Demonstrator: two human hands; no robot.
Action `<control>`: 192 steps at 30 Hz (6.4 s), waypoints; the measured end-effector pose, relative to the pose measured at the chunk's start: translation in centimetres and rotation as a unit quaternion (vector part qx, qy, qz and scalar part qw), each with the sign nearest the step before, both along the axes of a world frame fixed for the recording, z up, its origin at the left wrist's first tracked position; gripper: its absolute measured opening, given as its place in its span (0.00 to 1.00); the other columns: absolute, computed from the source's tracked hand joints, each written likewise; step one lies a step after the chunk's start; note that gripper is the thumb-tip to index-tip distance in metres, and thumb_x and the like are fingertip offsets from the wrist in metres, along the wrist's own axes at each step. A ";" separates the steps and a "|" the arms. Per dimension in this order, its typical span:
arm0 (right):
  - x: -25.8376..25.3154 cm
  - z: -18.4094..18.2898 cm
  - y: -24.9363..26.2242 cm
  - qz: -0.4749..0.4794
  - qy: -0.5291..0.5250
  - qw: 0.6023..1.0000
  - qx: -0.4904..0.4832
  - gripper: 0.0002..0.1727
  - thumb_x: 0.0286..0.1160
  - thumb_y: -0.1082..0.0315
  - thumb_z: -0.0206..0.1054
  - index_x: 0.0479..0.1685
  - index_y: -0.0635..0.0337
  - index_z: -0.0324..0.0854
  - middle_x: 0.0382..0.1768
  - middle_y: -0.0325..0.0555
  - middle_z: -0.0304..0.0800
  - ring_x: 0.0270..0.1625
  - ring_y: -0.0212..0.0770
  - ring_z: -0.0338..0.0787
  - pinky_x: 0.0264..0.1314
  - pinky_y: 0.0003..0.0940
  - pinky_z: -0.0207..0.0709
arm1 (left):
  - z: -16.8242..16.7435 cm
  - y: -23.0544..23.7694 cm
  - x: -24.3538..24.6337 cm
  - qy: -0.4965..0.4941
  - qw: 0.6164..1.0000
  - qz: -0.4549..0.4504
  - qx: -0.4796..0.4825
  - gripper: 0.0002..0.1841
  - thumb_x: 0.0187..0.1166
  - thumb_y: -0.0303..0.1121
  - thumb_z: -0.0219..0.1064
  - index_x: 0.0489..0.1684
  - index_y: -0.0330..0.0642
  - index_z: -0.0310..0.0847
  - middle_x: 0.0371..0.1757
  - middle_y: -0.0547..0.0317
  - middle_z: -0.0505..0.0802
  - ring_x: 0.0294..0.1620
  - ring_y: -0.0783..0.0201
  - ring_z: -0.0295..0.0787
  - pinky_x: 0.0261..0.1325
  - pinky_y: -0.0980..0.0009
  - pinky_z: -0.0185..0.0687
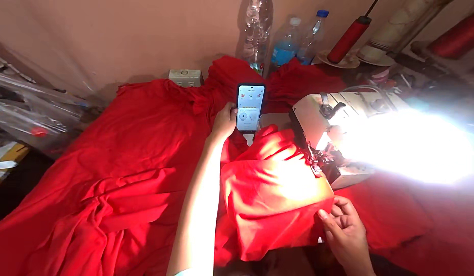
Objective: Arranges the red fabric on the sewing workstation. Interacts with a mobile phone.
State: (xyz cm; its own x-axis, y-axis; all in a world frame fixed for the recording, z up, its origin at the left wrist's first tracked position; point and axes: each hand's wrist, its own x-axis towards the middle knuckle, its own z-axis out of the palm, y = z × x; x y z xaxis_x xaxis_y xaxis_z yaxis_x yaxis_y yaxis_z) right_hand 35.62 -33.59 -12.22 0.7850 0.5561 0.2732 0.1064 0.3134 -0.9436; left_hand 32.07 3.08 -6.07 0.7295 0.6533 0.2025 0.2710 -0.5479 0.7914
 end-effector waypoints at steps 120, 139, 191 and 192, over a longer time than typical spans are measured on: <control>-1.8 11.3 25.0 0.466 0.065 0.879 -0.081 0.43 0.61 0.89 0.53 0.83 0.54 0.55 0.58 0.46 0.85 0.47 0.38 0.92 0.37 0.35 0.90 | 2.5 -2.3 -16.7 -0.190 0.975 -0.101 -0.048 0.61 0.55 0.18 0.73 0.95 0.39 0.31 0.81 0.50 0.76 0.76 0.66 0.80 0.75 0.68 0.80; -1.9 11.3 25.0 0.462 0.082 0.879 -0.088 0.43 0.60 0.90 0.53 0.84 0.54 0.56 0.58 0.47 0.85 0.47 0.39 0.92 0.37 0.37 0.91 | 2.6 -2.7 -16.7 -0.202 0.977 -0.069 -0.024 0.54 0.59 0.21 0.71 0.93 0.34 0.40 0.76 0.50 0.81 0.70 0.69 0.84 0.70 0.71 0.83; -1.6 11.1 25.5 0.485 0.157 0.852 -0.120 0.22 0.90 0.51 0.39 0.62 0.50 0.73 0.47 0.43 0.91 0.43 0.39 0.93 0.36 0.35 0.88 | 2.8 -3.3 -16.2 -0.234 0.971 0.026 -0.051 0.23 0.91 0.36 0.43 0.76 0.32 0.69 0.66 0.57 0.84 0.66 0.75 0.82 0.73 0.69 0.78; -1.6 11.1 25.5 0.488 0.157 0.849 -0.124 0.25 0.91 0.47 0.36 0.62 0.49 0.75 0.47 0.43 0.92 0.44 0.39 0.94 0.36 0.35 0.88 | 2.8 -3.4 -16.1 -0.229 0.972 0.031 -0.043 0.22 0.91 0.35 0.42 0.76 0.31 0.68 0.66 0.56 0.84 0.66 0.75 0.82 0.73 0.70 0.77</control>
